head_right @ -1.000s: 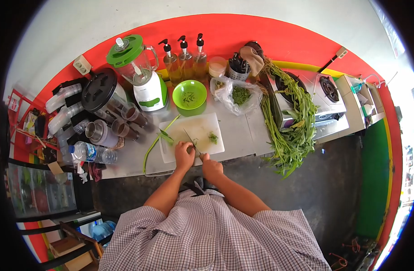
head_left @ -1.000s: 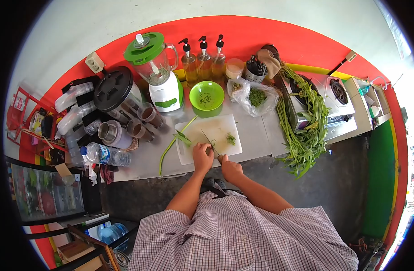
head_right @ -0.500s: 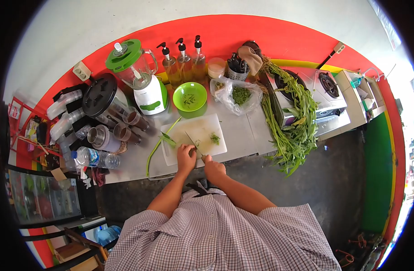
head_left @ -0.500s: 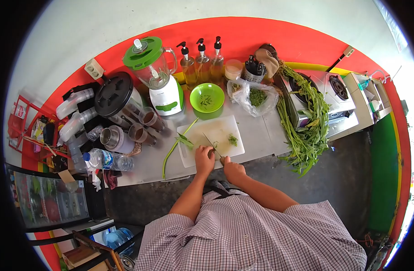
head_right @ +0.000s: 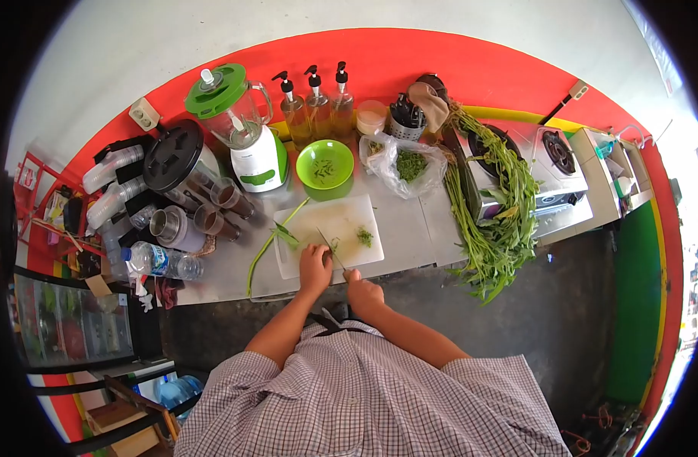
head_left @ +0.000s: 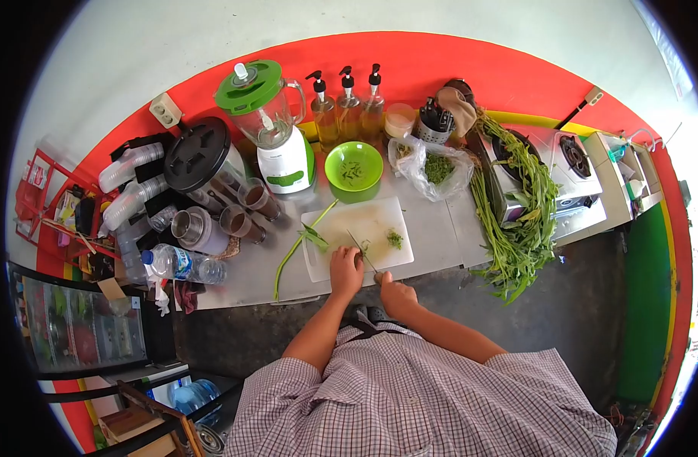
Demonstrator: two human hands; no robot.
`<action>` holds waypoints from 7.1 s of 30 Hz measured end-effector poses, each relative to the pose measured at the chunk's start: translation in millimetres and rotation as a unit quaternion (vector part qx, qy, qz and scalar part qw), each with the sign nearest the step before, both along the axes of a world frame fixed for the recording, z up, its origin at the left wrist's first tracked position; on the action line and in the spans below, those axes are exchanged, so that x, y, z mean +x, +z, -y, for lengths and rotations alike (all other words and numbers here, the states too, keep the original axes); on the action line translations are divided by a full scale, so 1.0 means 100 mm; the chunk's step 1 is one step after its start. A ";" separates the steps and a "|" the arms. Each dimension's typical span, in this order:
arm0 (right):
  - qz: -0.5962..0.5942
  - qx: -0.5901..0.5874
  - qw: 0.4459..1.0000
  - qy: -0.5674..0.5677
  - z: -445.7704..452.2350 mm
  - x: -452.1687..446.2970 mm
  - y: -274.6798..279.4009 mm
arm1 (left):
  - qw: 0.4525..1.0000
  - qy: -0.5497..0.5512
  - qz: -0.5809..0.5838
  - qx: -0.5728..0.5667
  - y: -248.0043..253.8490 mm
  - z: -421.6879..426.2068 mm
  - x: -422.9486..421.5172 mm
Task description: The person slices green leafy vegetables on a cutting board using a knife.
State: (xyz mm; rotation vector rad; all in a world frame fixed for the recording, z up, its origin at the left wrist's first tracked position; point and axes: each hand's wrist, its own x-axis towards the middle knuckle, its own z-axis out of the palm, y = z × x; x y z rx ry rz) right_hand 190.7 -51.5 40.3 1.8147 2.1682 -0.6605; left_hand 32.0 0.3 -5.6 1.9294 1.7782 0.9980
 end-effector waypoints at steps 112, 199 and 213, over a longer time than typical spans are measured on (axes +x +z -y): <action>-0.067 -0.074 0.995 0.008 -0.14 -0.08 0.16 | 0.993 0.075 0.090 -0.003 -0.18 0.13 -0.17; -0.268 -0.009 0.952 -0.148 0.04 0.76 -0.09 | 0.978 0.166 -0.114 -0.061 0.17 -0.10 -0.73; -0.298 -0.039 0.945 -0.128 -0.05 0.67 -0.20 | 0.983 0.049 0.171 0.046 0.33 -0.09 -0.79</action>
